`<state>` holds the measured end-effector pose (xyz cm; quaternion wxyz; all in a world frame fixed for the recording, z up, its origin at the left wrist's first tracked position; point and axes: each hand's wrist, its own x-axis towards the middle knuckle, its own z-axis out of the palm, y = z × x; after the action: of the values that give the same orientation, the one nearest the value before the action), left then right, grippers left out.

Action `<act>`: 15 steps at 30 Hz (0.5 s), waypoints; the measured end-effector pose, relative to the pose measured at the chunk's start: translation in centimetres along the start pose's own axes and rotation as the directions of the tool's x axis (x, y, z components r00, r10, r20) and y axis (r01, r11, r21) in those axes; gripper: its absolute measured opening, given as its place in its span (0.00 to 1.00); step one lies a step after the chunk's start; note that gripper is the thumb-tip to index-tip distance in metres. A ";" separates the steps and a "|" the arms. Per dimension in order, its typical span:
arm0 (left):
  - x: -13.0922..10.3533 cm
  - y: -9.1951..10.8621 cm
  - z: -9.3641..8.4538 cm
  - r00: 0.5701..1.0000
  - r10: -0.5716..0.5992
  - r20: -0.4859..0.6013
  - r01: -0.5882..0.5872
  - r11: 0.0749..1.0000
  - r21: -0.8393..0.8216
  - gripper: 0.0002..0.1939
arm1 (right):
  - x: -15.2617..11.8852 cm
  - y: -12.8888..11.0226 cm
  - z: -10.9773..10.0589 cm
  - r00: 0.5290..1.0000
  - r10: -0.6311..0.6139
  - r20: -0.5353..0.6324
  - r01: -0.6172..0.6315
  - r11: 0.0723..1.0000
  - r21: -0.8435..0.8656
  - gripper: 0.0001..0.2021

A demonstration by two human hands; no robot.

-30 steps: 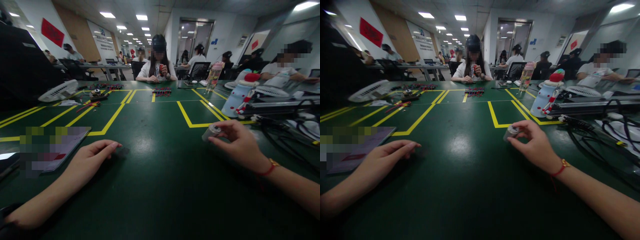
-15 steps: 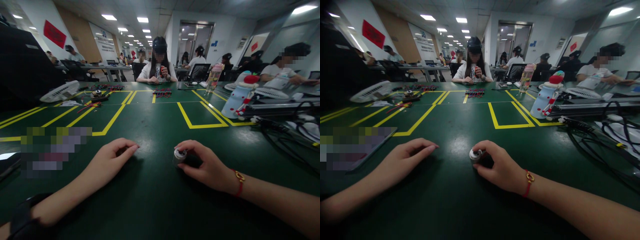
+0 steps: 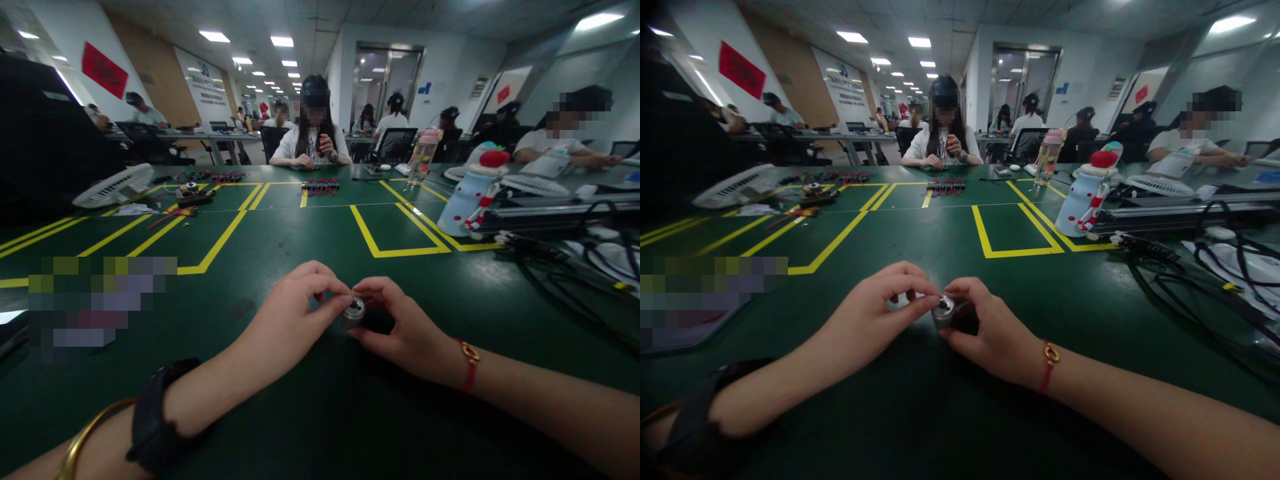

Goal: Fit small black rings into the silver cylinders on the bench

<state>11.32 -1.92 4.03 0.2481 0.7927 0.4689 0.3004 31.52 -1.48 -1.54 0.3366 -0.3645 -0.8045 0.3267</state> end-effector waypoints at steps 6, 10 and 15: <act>0.2 0.4 0.1 1.000 0.002 -0.007 -0.002 1.000 -0.009 0.07 | 0.1 0.0 0.0 1.000 -0.004 0.009 0.004 1.000 0.005 0.24; 0.1 -0.3 -0.7 0.996 -0.034 -0.078 0.032 0.999 -0.030 0.07 | 0.0 -0.1 0.0 1.000 0.014 0.003 -0.014 1.000 -0.019 0.24; -1.4 -3.3 -0.3 0.991 -0.114 0.065 0.114 0.993 0.012 0.05 | 0.0 -0.3 -0.1 1.000 0.018 -0.003 -0.018 0.998 -0.054 0.24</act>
<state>8.63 -1.70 1.69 0.2768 0.7750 0.5063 0.2579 31.47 -1.58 -1.20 0.3248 -0.3811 -0.8091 0.3075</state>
